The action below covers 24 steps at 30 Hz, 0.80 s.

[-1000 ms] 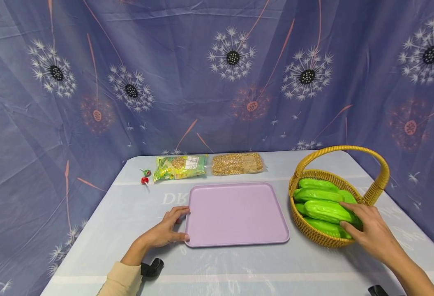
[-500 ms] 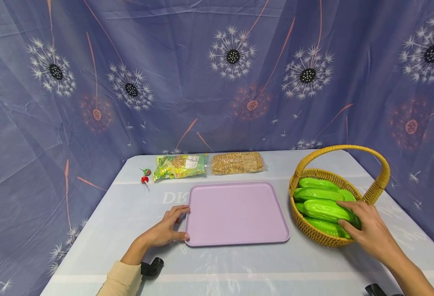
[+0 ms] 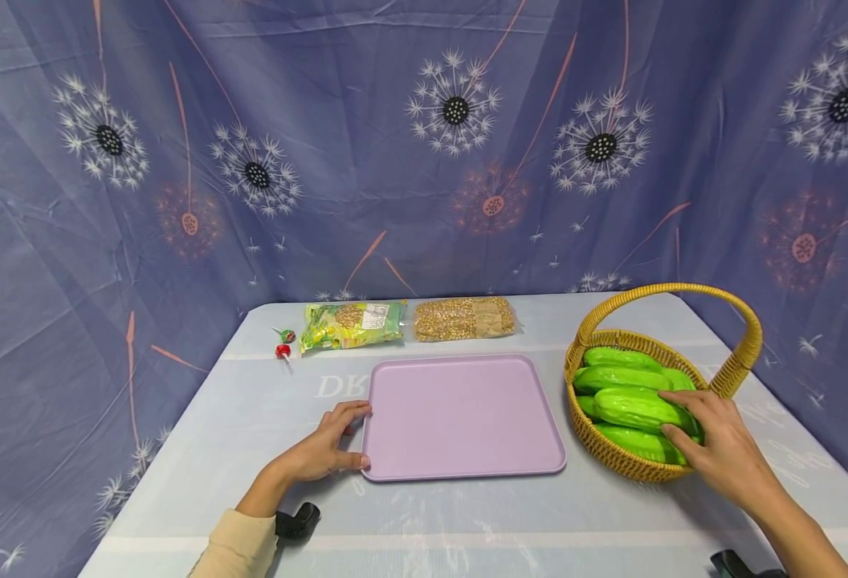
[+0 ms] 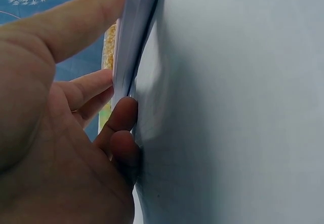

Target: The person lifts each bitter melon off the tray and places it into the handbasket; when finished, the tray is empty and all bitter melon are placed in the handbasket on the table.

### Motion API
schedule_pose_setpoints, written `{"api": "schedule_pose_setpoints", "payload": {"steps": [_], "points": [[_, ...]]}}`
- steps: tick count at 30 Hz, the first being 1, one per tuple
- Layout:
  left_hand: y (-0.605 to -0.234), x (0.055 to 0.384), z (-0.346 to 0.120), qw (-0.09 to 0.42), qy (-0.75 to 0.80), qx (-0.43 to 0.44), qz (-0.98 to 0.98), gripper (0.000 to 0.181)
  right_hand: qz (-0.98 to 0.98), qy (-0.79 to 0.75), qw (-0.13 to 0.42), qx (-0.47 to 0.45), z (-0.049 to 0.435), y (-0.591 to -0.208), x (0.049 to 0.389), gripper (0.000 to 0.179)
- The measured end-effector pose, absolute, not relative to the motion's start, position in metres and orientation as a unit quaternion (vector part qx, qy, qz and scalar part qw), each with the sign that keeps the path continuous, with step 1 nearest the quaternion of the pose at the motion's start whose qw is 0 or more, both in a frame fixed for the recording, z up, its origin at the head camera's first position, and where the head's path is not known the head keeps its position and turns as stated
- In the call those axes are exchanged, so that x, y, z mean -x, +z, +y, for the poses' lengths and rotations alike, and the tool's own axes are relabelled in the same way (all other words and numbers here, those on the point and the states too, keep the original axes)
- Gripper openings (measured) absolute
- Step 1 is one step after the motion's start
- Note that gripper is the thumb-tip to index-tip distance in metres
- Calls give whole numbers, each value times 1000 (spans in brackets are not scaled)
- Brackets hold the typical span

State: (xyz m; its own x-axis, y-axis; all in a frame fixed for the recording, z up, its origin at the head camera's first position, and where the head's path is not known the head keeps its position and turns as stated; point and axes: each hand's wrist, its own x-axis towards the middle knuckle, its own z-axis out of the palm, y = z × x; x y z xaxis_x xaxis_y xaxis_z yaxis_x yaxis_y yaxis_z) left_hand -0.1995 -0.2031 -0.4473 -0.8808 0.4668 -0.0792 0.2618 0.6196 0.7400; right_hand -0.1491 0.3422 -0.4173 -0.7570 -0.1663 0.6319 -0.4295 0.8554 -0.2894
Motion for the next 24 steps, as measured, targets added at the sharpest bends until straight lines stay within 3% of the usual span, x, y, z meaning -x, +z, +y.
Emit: {"api": "schedule_pose_setpoints", "payload": {"steps": [24], "points": [[-445,200,-202,133,379,-203,893,79,-904,236,316,-166,332,-401,144,53]]}}
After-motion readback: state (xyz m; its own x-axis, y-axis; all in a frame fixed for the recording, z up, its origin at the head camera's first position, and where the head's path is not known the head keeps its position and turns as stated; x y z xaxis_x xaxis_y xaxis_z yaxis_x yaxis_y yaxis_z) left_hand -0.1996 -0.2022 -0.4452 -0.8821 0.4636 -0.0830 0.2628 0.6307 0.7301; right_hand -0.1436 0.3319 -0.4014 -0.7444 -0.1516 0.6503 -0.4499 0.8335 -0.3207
